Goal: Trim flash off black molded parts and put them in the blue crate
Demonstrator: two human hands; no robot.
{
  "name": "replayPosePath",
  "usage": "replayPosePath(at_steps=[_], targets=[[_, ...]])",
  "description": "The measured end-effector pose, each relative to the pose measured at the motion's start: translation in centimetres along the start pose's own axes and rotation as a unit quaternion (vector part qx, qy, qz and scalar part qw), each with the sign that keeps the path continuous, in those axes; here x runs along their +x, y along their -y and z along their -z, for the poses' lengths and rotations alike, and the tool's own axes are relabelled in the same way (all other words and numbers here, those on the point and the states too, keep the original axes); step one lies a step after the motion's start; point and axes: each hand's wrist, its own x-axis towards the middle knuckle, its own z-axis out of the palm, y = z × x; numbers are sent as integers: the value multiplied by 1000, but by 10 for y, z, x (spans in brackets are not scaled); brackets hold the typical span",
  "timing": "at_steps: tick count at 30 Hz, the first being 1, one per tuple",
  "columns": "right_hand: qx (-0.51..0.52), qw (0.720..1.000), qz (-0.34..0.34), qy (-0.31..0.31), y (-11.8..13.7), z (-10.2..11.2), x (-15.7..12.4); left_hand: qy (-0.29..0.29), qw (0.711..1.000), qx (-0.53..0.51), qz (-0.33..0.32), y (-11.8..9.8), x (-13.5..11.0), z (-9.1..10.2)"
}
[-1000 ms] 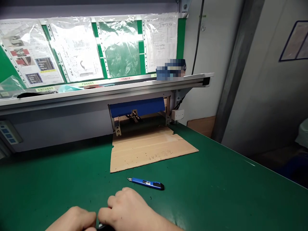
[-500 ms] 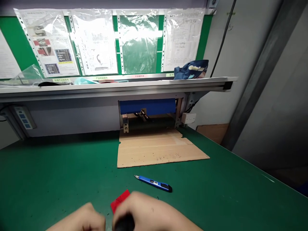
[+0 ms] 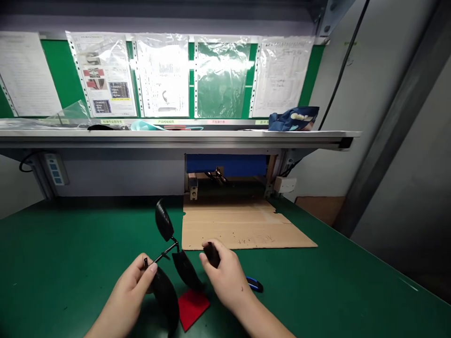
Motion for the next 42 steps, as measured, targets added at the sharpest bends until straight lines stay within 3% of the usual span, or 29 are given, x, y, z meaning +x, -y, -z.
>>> replayPosePath(at_steps=[2,6,10,12,15,20,24,27,29,31,34,35,37,40,42], targets=[[-39,999,21,-1,1,-1,2,24,998,-59,16,1,1,0],[-131,983,110,62,7,-13,7,72,976,-188,80,9,1,-6],[-132,981,119,78,8,-28,20,75,956,-244,147,8,0,-9],[-114,984,119,72,8,-33,24,68,977,-164,115,2,3,-3],[-107,986,102,73,12,-39,23,24,999,22,15,-6,11,13],[-115,976,68,173,29,-40,14,-99,974,189,-72,-13,18,37],[-131,949,120,260,33,-43,11,-171,951,240,-89,-18,22,51],[-169,931,183,266,31,-49,6,-197,950,227,-88,-20,28,60],[-171,930,229,231,31,-47,5,-167,960,210,-76,-22,32,63],[-173,932,276,157,32,-41,5,-106,972,200,-58,-24,32,62],[-235,906,352,7,32,-28,7,38,980,195,-23,-33,21,54],[-262,892,368,-16,31,-25,7,91,976,199,-15,-37,15,50],[-308,873,377,10,30,-22,5,170,955,239,-29,-46,3,43],[-307,866,355,171,29,-24,-1,229,910,330,-101,-52,-8,35],[-275,867,326,257,28,-27,-4,247,903,332,-113,-51,-10,33]])
